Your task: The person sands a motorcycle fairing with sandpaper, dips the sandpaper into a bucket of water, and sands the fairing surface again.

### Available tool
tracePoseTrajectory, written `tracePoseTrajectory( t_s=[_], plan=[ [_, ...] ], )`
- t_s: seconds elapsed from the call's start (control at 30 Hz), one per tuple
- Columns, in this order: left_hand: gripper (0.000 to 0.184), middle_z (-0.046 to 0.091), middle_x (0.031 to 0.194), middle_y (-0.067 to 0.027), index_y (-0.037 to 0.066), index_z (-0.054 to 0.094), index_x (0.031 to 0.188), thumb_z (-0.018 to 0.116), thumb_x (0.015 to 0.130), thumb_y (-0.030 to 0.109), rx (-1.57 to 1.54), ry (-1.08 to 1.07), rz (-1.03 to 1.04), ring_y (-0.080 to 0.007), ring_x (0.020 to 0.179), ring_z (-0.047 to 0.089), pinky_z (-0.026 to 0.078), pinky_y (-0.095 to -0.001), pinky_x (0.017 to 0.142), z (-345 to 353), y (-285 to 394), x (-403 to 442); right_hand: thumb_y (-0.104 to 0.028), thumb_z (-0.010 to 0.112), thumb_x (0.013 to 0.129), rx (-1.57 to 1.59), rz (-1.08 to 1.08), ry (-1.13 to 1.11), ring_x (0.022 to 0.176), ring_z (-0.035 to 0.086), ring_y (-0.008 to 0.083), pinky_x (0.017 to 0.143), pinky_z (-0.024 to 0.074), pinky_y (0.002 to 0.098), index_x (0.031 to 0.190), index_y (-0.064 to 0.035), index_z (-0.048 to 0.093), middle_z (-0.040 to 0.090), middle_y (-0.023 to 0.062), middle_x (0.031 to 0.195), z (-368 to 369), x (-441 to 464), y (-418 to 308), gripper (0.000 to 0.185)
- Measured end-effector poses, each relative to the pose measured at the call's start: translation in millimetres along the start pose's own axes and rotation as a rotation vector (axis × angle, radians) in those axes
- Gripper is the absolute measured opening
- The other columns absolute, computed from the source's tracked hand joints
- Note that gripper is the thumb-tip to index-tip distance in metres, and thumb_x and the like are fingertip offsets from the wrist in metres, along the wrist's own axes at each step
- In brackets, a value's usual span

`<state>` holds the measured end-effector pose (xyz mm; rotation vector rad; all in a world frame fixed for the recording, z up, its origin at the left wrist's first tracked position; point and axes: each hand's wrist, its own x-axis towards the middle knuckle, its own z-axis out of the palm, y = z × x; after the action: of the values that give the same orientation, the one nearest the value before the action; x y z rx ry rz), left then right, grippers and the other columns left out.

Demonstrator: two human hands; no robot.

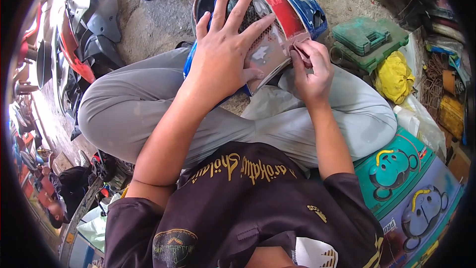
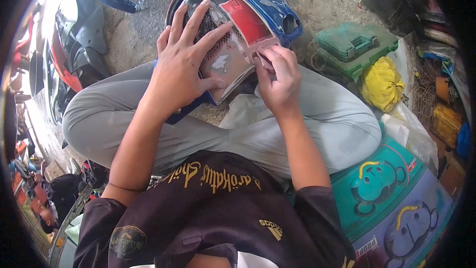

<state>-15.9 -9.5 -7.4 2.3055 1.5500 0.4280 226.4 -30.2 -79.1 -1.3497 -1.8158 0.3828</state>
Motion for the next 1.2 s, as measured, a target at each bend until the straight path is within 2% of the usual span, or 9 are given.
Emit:
tracePoseTrajectory(
  t_s=[0.07, 0.17, 0.47, 0.5, 0.63, 0.73, 1.03, 1.13, 1.2],
  plan=[
    [0.111, 0.032, 0.179, -0.0119, 0.035, 0.057, 0.161, 0.101, 0.060, 0.027, -0.008, 0.003, -0.004, -0.0461, 0.166, 0.021, 0.025, -0.0632, 0.128, 0, 0, 0, -0.006, 0.084, 0.094, -0.023, -0.023, 0.028, 0.098, 0.071, 0.0356, 0.087, 0.0586, 0.0436, 0.112, -0.0002, 0.075, 0.073, 0.0169, 0.112, 2, 1, 1, 0.021],
    [0.111, 0.032, 0.179, -0.0117, 0.036, 0.057, 0.161, 0.101, 0.060, 0.026, -0.009, 0.006, -0.005, -0.0458, 0.166, 0.021, 0.025, -0.0630, 0.128, 0, 0, 0, -0.006, 0.082, 0.095, 0.065, 0.178, 0.035, 0.093, 0.072, 0.0315, 0.084, 0.0585, 0.0403, 0.111, 0.0010, 0.075, 0.073, 0.0167, 0.112, 4, 2, -12, 0.019],
    [0.110, 0.031, 0.180, -0.0117, 0.036, 0.057, 0.161, 0.101, 0.061, 0.025, -0.003, 0.008, -0.010, -0.0460, 0.166, 0.022, 0.025, -0.0636, 0.129, 1, 1, 0, -0.004, 0.075, 0.100, 0.112, 0.135, 0.082, 0.088, 0.071, 0.0222, 0.081, 0.0558, 0.0331, 0.109, 0.0007, 0.075, 0.074, 0.0122, 0.105, 3, 6, 0, 0.010],
    [0.110, 0.031, 0.180, -0.0118, 0.037, 0.056, 0.161, 0.101, 0.061, 0.025, -0.009, 0.008, -0.012, -0.0460, 0.166, 0.022, 0.025, -0.0637, 0.129, 1, 1, 0, -0.003, 0.073, 0.102, 0.228, 0.324, 0.063, 0.088, 0.072, 0.0248, 0.079, 0.0567, 0.0363, 0.109, -0.0002, 0.075, 0.075, 0.0132, 0.105, 2, 6, -1, 0.008],
    [0.110, 0.032, 0.180, -0.0117, 0.037, 0.057, 0.161, 0.101, 0.061, 0.025, -0.010, 0.020, -0.005, -0.0461, 0.166, 0.023, 0.026, -0.0637, 0.129, 1, 0, -1, -0.005, 0.077, 0.099, -0.079, 0.091, -0.042, 0.092, 0.074, 0.0375, 0.080, 0.0594, 0.0440, 0.110, 0.0008, 0.074, 0.073, 0.0188, 0.105, -8, 10, -10, 0.012],
    [0.110, 0.032, 0.179, -0.0114, 0.037, 0.057, 0.161, 0.101, 0.060, 0.025, -0.009, 0.016, -0.006, -0.0463, 0.165, 0.023, 0.026, -0.0638, 0.129, 1, 0, 0, -0.004, 0.079, 0.097, -0.100, -0.010, -0.040, 0.092, 0.073, 0.0394, 0.081, 0.0596, 0.0445, 0.111, 0.0015, 0.073, 0.072, 0.0193, 0.105, -5, 9, -10, 0.017],
    [0.110, 0.033, 0.179, -0.0114, 0.037, 0.057, 0.160, 0.100, 0.060, 0.024, 0.001, 0.015, -0.004, -0.0464, 0.165, 0.024, 0.027, -0.0643, 0.128, 0, 1, 1, -0.002, 0.078, 0.096, -0.085, 0.051, -0.165, 0.092, 0.073, 0.0420, 0.081, 0.0598, 0.0471, 0.112, 0.0016, 0.072, 0.071, 0.0200, 0.105, -11, 11, -15, 0.018],
    [0.110, 0.033, 0.179, -0.0114, 0.037, 0.057, 0.160, 0.100, 0.059, 0.025, 0.014, 0.015, 0.010, -0.0463, 0.165, 0.023, 0.027, -0.0644, 0.128, -2, 2, 2, -0.003, 0.075, 0.101, -0.170, -0.039, -0.103, 0.084, 0.073, 0.0354, 0.074, 0.0583, 0.0422, 0.114, 0.0027, 0.073, 0.073, 0.0176, 0.104, -9, 13, 0, 0.015],
    [0.111, 0.033, 0.179, -0.0115, 0.037, 0.057, 0.160, 0.100, 0.059, 0.025, 0.016, 0.022, 0.012, -0.0463, 0.165, 0.023, 0.027, -0.0644, 0.128, -1, 1, 2, -0.003, 0.073, 0.102, -0.139, -0.185, -0.099, 0.083, 0.072, 0.0373, 0.073, 0.0583, 0.0439, 0.114, 0.0030, 0.073, 0.073, 0.0184, 0.102, -7, 13, -8, 0.013]
  ],
)
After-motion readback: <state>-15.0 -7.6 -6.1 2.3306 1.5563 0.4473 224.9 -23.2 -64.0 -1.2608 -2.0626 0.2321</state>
